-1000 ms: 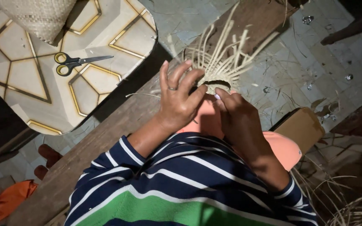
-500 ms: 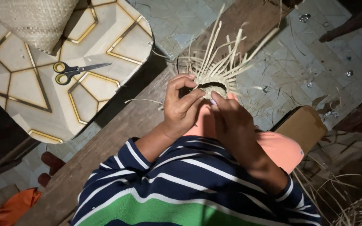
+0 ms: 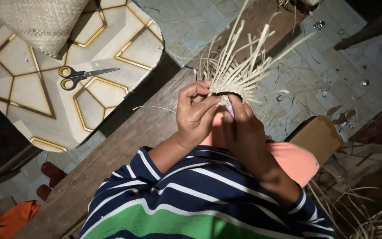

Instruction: Weaving straw strands together to form a basket using a small hand tool for pulling strands.

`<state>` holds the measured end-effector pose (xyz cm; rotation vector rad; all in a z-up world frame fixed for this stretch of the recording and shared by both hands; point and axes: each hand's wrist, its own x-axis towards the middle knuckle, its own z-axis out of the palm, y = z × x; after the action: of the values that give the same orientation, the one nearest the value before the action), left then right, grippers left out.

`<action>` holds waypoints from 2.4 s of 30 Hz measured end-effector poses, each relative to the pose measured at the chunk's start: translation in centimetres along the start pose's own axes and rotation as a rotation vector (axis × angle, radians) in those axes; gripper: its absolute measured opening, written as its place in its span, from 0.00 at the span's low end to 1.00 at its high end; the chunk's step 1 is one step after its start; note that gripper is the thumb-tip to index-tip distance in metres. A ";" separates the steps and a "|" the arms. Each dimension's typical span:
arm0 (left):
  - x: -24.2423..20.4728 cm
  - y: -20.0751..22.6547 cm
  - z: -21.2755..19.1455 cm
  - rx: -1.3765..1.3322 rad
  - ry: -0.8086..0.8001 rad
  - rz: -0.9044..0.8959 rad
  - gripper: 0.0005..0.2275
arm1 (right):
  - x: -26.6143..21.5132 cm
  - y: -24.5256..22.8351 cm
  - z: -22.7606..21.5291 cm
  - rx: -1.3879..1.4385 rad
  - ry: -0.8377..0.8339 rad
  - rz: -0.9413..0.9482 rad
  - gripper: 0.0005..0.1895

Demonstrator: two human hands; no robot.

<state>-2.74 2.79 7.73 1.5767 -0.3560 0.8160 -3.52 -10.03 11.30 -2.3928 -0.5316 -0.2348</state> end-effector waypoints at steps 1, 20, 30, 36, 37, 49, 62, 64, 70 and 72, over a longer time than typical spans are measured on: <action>-0.2 -0.2 0.0 0.006 -0.015 0.015 0.05 | 0.3 -0.2 -0.2 -0.010 -0.119 0.085 0.21; 0.7 -3.5 -3.1 0.142 -0.164 -0.083 0.07 | 1.2 6.4 4.0 -1.033 0.142 -0.647 0.12; 0.5 2.8 -7.1 0.416 -0.998 -0.065 0.09 | 4.2 2.9 1.2 0.036 -0.391 0.293 0.15; -4.2 0.2 -4.3 0.159 -0.832 -0.088 0.04 | 3.5 1.1 0.7 -0.022 -0.371 0.232 0.17; -4.5 0.0 -3.9 0.063 -0.723 -0.333 0.03 | 3.1 0.4 0.2 -0.110 -0.315 0.203 0.15; 0.1 -0.2 -3.9 0.199 -0.443 -0.560 0.06 | 0.1 2.0 3.0 -0.500 -0.070 -0.098 0.13; 0.9 0.3 -5.5 0.372 -0.312 -0.411 0.02 | 0.3 0.9 3.6 -0.483 -0.124 -0.094 0.13; 0.5 -0.2 -5.5 0.347 -0.298 -0.421 0.02 | 0.7 0.2 3.2 -0.430 -0.188 -0.044 0.13; -1.3 -2.0 -4.9 -0.002 -0.271 -0.710 0.04 | 1.0 -0.7 2.6 -0.293 -0.346 0.108 0.15; -1.7 -2.1 -4.8 -0.115 -0.253 -0.861 0.05 | 1.1 -0.8 2.5 -0.276 -0.366 0.118 0.15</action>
<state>-4.01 7.37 4.96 1.5226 0.1118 -0.0668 -2.77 -7.52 10.18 -2.7452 -0.5480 0.2003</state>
